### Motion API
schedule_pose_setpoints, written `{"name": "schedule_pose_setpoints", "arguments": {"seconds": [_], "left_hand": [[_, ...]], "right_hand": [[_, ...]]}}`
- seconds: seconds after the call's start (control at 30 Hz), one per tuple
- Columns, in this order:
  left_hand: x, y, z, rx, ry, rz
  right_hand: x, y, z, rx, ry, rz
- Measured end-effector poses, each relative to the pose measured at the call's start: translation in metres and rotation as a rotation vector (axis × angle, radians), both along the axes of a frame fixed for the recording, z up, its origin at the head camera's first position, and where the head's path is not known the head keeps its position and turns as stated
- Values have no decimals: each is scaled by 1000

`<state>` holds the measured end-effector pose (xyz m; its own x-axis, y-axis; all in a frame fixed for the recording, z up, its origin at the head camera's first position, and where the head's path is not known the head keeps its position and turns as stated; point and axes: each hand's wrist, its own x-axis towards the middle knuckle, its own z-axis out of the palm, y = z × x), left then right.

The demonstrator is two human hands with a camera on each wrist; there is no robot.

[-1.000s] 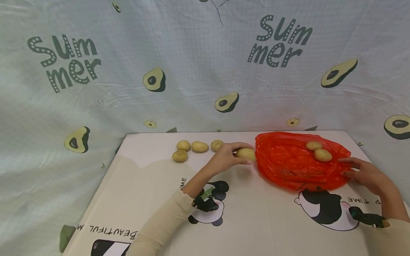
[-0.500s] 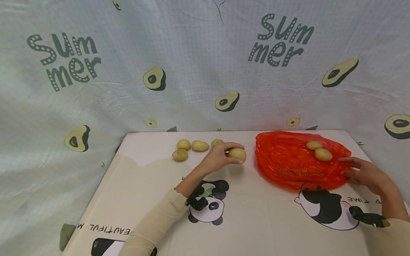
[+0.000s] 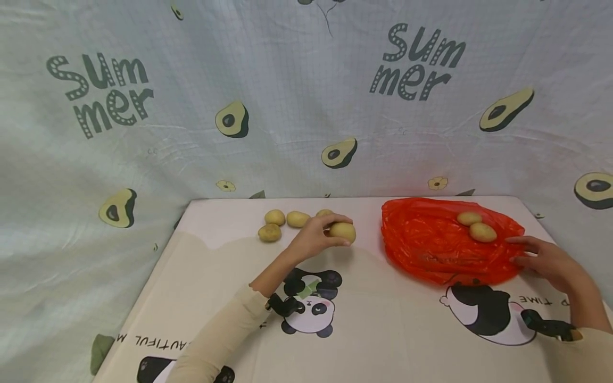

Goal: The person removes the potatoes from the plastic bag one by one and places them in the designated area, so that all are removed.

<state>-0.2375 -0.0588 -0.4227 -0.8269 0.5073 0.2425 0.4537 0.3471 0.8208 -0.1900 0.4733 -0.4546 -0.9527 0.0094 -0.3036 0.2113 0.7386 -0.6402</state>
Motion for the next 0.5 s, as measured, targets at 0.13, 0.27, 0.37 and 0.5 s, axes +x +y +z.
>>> {"name": "schedule_pose_setpoints", "arguments": {"seconds": [0.13,0.27,0.37,0.5], "left_hand": [[1,-7,-1,1,-15,-2],[0,-14,-3,6,-16,-3],[-1,-18,-4,5,-16,-1],[-2,-23,-4,2,-20,1]], "right_hand": [[1,-1,0,-2,3,3],[1,-2,1,-5,1,4],[1,-2,1,-3,2,3],[1,-2,1,-4,1,6]]}}
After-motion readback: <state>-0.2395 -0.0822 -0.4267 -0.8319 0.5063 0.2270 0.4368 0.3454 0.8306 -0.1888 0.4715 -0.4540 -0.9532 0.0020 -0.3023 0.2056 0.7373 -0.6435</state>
